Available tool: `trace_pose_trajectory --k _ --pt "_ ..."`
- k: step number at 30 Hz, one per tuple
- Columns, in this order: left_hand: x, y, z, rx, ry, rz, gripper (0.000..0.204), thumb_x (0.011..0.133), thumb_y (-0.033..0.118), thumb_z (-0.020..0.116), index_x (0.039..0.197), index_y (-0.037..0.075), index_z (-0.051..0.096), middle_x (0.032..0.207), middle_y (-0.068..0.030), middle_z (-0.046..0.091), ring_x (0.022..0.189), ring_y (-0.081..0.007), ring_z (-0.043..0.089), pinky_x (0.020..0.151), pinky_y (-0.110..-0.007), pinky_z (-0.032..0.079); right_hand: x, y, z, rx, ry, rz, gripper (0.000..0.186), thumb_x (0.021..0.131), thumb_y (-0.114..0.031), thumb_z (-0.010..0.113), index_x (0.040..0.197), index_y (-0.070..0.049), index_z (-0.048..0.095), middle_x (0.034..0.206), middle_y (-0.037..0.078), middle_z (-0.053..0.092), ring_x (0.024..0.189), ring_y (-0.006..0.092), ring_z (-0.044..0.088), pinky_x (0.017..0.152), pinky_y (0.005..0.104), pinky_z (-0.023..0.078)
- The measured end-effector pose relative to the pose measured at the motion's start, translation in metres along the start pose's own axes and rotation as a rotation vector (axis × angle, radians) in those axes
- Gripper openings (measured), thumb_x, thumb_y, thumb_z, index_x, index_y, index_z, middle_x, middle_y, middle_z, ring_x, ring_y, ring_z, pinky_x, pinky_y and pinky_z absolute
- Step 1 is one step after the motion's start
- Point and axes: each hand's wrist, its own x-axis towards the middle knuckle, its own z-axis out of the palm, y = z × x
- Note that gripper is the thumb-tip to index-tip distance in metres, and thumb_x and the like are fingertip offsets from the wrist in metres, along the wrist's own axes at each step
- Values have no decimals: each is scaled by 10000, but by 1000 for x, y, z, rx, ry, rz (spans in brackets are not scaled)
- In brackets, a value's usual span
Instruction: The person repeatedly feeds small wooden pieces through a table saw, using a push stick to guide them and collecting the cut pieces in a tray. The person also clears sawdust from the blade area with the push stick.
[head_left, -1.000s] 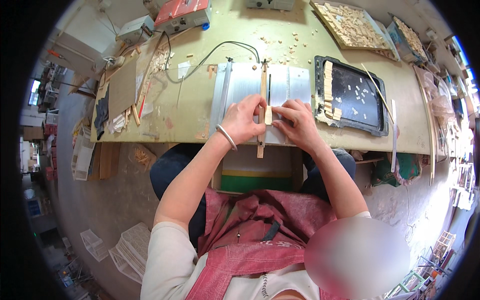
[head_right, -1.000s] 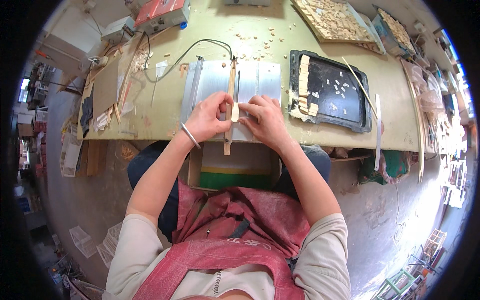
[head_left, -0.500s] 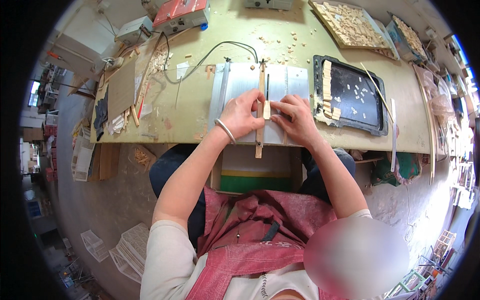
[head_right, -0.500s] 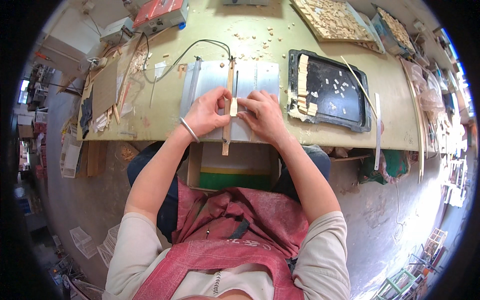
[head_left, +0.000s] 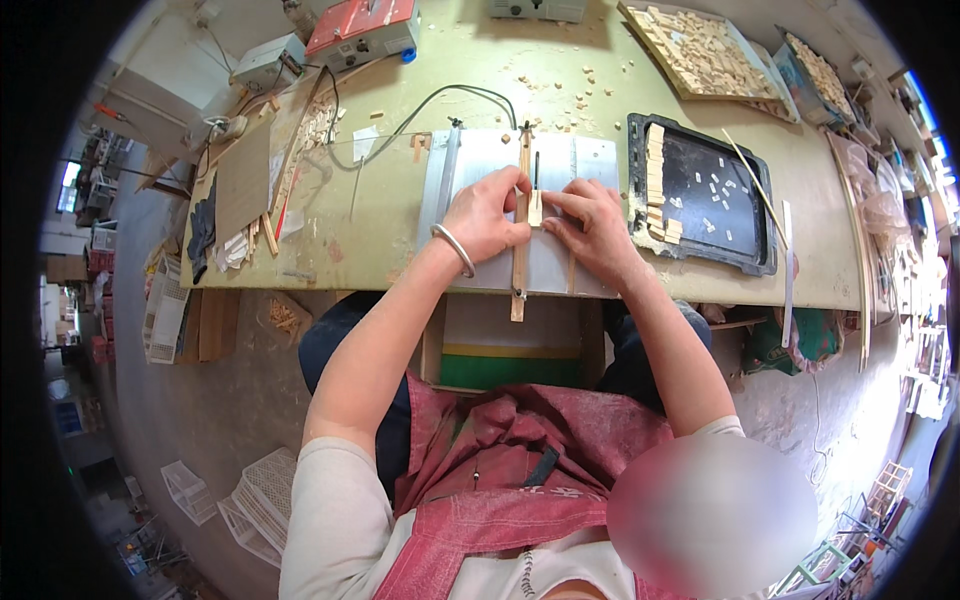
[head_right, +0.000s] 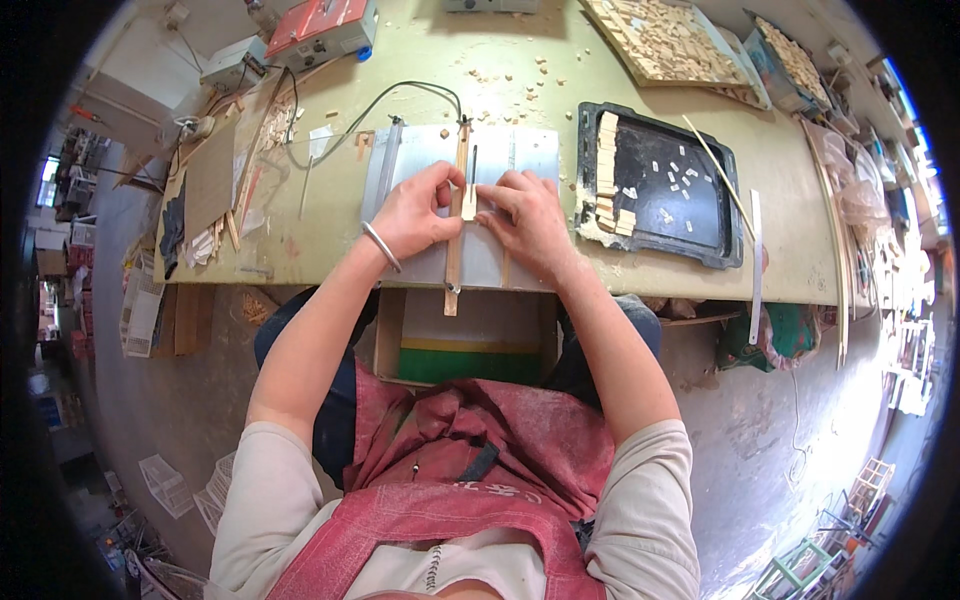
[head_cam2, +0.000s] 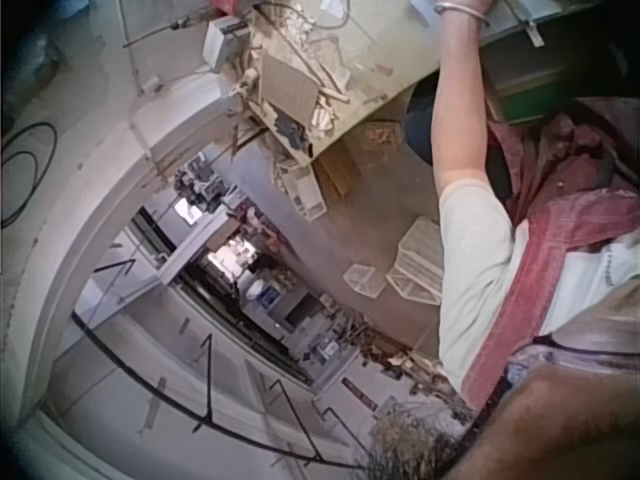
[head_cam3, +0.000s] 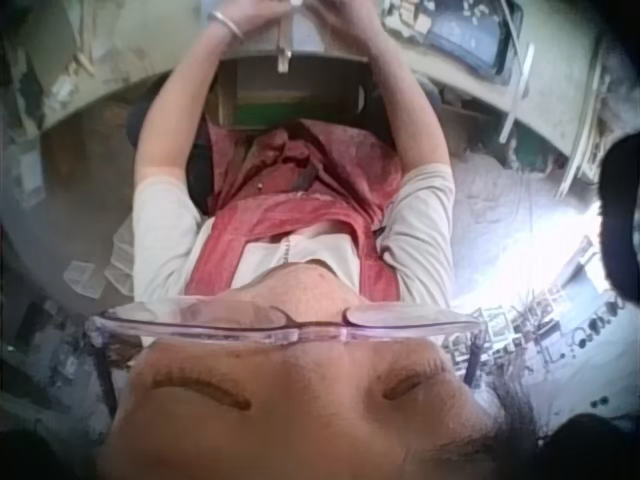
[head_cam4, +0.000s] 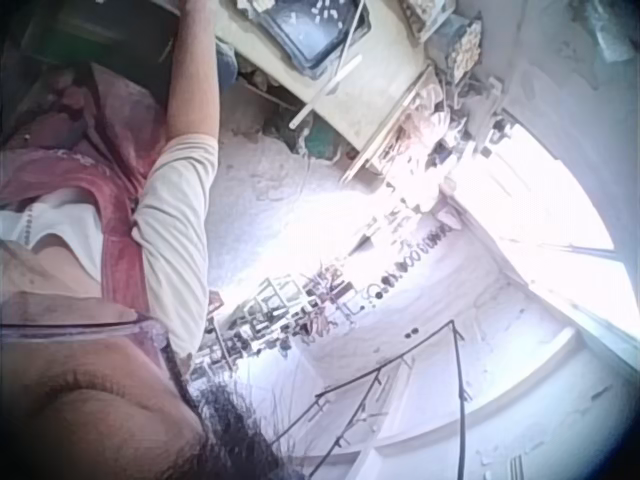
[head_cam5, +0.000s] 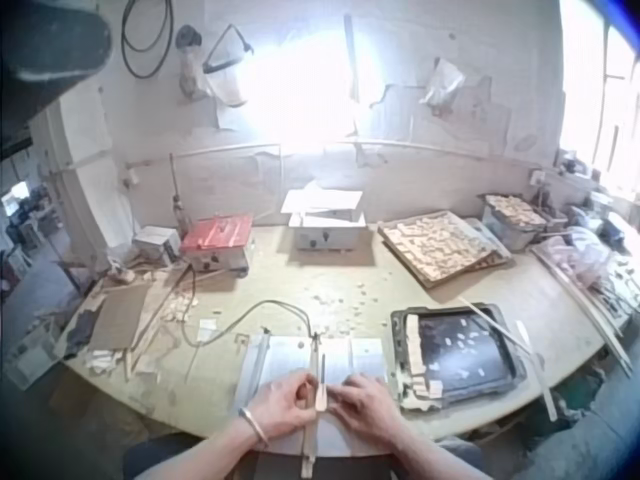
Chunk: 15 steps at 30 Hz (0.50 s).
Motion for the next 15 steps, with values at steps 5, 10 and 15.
trace_pose_trajectory --k 5,10,15 --pt "6 -2 -1 24 1 -30 420 716 219 819 1080 104 643 853 -99 665 808 -305 673 734 -424 554 4 3 0 -3 -9 10 322 882 -187 803 1193 -107 778 1015 70 670 1037 281 608 932 412 426" --pt "13 -1 -3 51 -8 -55 436 723 235 834 1098 109 649 855 -88 663 809 -289 669 735 -412 556 9 6 0 -4 -15 23 326 881 -193 807 1196 -114 781 1018 66 670 1044 279 608 943 415 423" --pt "18 -3 -3 34 14 -26 402 743 130 804 1112 92 650 795 -18 540 728 -160 544 662 -324 498 15 12 1 -6 -13 30 332 875 -201 812 1194 -116 778 1001 63 666 1038 278 611 946 413 425"
